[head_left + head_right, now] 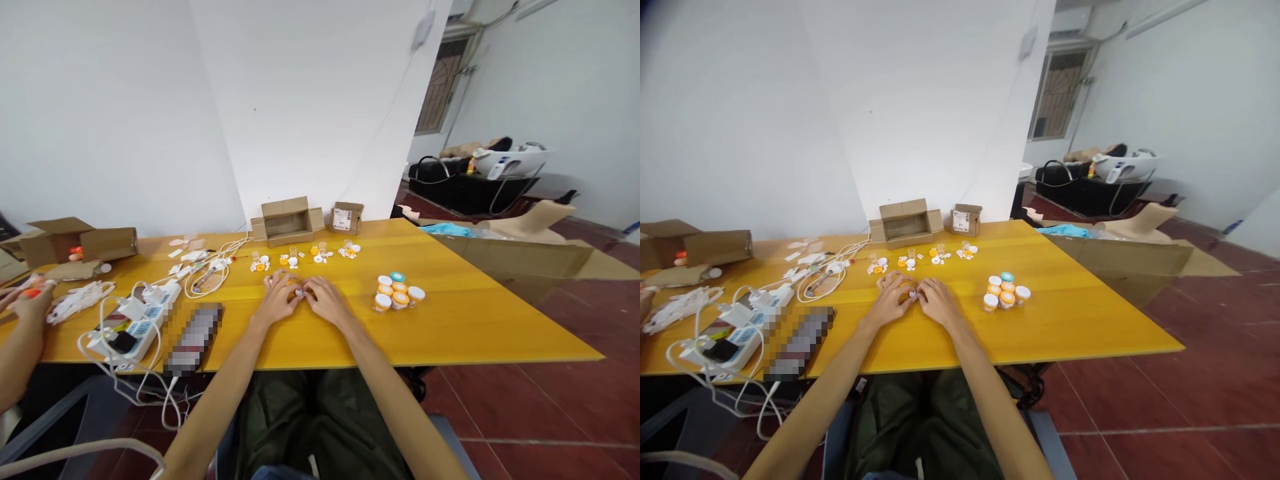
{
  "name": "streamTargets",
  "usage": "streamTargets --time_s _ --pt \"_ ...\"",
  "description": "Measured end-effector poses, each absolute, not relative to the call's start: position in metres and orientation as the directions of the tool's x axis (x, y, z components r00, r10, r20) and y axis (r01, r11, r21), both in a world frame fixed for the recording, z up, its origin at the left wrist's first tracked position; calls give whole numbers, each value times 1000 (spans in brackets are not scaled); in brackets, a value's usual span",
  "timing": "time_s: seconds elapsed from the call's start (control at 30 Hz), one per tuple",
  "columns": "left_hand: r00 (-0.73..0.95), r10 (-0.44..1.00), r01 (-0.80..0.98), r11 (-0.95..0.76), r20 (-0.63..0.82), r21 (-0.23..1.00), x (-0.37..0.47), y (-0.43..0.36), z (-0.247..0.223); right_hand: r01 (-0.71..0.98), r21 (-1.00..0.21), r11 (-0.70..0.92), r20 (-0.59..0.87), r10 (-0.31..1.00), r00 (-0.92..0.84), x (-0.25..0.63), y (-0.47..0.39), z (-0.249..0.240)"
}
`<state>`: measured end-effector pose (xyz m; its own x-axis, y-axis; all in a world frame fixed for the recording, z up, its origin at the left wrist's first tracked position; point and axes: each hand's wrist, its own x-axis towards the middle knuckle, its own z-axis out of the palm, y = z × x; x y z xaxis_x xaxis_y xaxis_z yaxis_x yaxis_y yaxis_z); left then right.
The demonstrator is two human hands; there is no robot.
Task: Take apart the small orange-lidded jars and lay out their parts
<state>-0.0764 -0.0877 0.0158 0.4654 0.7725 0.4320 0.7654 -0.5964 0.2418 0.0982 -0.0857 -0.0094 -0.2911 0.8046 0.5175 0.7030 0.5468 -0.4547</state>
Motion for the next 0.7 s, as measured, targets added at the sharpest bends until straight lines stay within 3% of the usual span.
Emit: streamTargets --time_s 0.7 --pt "478 780 727 -610 404 317 -75 -87 18 652 -469 595 528 781 -333 101 -85 -9"
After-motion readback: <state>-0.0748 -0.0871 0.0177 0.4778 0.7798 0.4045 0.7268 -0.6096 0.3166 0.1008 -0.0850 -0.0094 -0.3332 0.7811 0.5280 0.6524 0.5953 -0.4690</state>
